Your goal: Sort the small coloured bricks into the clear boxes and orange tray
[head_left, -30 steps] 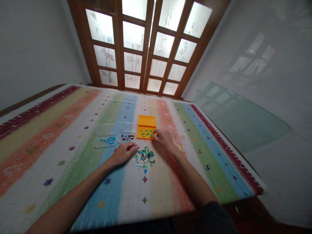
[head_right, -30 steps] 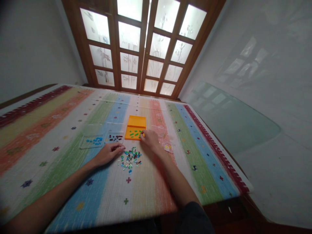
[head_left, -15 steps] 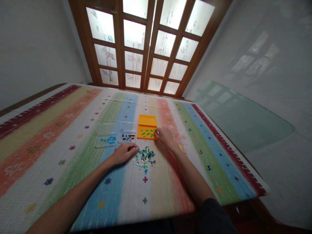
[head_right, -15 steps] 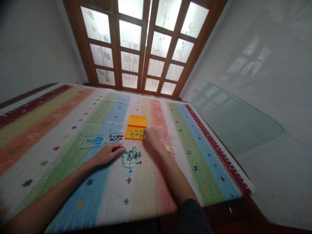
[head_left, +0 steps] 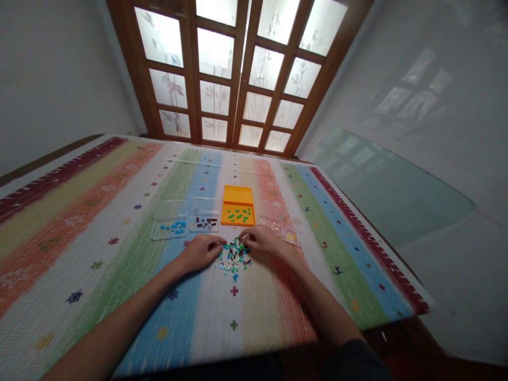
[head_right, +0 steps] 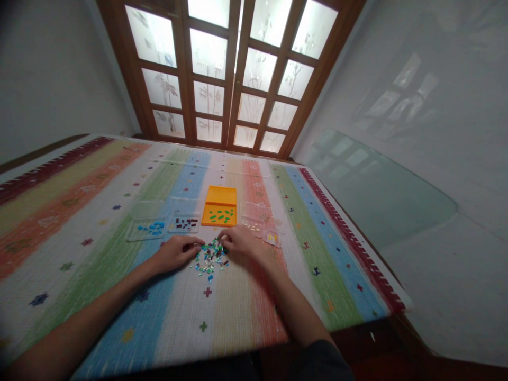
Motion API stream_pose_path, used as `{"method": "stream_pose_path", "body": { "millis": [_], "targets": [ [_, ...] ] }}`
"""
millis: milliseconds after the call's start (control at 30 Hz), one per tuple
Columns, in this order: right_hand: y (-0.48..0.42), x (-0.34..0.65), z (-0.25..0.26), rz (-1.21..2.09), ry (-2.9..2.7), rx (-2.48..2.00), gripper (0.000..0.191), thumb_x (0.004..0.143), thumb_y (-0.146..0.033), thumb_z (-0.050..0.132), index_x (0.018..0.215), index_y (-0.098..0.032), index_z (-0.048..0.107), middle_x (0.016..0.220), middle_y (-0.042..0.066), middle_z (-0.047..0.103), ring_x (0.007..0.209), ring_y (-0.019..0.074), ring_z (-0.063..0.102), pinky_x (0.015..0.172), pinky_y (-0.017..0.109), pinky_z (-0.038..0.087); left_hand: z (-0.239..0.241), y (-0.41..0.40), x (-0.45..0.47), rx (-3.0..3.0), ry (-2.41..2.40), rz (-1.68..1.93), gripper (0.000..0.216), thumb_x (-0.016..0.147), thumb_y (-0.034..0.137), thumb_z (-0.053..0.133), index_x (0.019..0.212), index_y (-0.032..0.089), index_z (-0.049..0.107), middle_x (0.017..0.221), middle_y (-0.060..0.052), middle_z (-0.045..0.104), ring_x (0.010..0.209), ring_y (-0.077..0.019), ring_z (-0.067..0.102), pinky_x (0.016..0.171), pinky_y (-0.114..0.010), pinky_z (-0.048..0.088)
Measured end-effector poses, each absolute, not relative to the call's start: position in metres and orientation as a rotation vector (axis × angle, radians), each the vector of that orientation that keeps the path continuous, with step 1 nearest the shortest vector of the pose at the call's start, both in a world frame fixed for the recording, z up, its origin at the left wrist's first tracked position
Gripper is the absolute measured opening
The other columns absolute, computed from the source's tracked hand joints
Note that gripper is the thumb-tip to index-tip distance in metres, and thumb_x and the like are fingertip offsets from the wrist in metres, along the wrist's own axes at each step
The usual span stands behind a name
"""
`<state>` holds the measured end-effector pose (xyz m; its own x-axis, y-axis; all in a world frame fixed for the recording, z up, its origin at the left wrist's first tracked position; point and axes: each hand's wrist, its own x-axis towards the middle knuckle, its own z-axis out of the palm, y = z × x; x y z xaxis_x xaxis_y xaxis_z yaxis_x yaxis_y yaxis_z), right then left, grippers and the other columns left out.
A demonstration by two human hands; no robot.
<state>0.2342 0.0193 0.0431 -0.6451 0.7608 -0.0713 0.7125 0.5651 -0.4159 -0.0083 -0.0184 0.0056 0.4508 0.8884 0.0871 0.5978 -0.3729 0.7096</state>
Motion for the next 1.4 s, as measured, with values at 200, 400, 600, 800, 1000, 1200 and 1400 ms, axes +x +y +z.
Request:
{"method": "stream_pose_path", "body": {
  "millis": [200,400,600,800,1000,1200,1400],
  "targets": [
    [0.020,0.228,0.037,0.561,-2.678,-1.322,0.028,0.087,-0.014,0.057,0.105,-0.019,0.077,0.086,0.005,0.077,0.075,0.0157,0.065,0.067,0.023,0.040,0.006,-0.020,-0.006,2.124,1.260,0.584,0.032,0.089,0.029,0.052,0.104,0.018,0.078,0.089,-0.007,0.078,0.071,-0.0192,0.067,0.073,-0.027,0.046],
    [0.019,0.224,0.032,0.523,-2.660,-1.360,0.026,0.086,-0.014,0.056,0.101,-0.019,0.077,0.094,0.007,0.077,0.083,0.0178,0.067,0.071,0.024,0.041,0.007,-0.023,-0.002,2.168,1.318,0.575,0.031,0.091,0.034,0.053,0.101,0.018,0.077,0.083,-0.008,0.076,0.071,-0.0205,0.066,0.070,-0.028,0.044],
    [0.022,0.221,0.032,0.554,-2.628,-1.419,0.018,0.084,-0.013,0.061,0.096,-0.015,0.074,0.080,0.004,0.074,0.072,0.0153,0.062,0.065,0.023,0.038,0.006,-0.025,0.002,2.173,1.416,0.558,0.029,0.091,0.034,0.053,0.100,0.018,0.076,0.070,-0.005,0.071,0.065,-0.0195,0.062,0.066,-0.028,0.040],
    [0.041,0.221,0.047,0.589,-2.510,-1.415,0.016,0.081,-0.011,0.063,0.094,-0.013,0.073,0.075,0.002,0.070,0.064,0.0119,0.056,0.059,0.020,0.034,0.006,-0.026,0.001,2.145,1.366,0.597,0.029,0.091,0.034,0.051,0.095,0.017,0.075,0.067,-0.004,0.068,0.064,-0.0192,0.060,0.065,-0.028,0.039],
    [0.070,0.213,0.057,0.399,-2.406,-1.524,0.021,0.082,-0.012,0.062,0.097,-0.014,0.076,0.077,0.003,0.072,0.068,0.0132,0.060,0.062,0.021,0.038,0.008,-0.024,-0.002,2.018,1.309,0.689,0.033,0.090,0.039,0.049,0.087,0.016,0.072,0.060,0.000,0.061,0.057,-0.0162,0.053,0.061,-0.026,0.036],
    [0.088,0.199,0.048,0.347,-2.375,-1.608,0.022,0.083,-0.015,0.062,0.098,-0.016,0.078,0.082,0.005,0.075,0.072,0.0152,0.064,0.062,0.022,0.040,0.012,-0.021,-0.005,1.921,1.299,0.739,0.038,0.088,0.044,0.048,0.085,0.016,0.072,0.060,0.001,0.058,0.059,-0.0159,0.050,0.060,-0.026,0.036],
    [0.095,0.188,0.039,0.344,-2.375,-1.635,0.022,0.086,-0.020,0.063,0.101,-0.017,0.079,0.087,0.006,0.077,0.075,0.0156,0.067,0.065,0.022,0.043,0.011,-0.019,-0.008,1.869,1.281,0.747,0.039,0.087,0.048,0.049,0.085,0.016,0.072,0.067,-0.001,0.064,0.063,-0.0171,0.053,0.062,-0.027,0.037]
  ]
}}
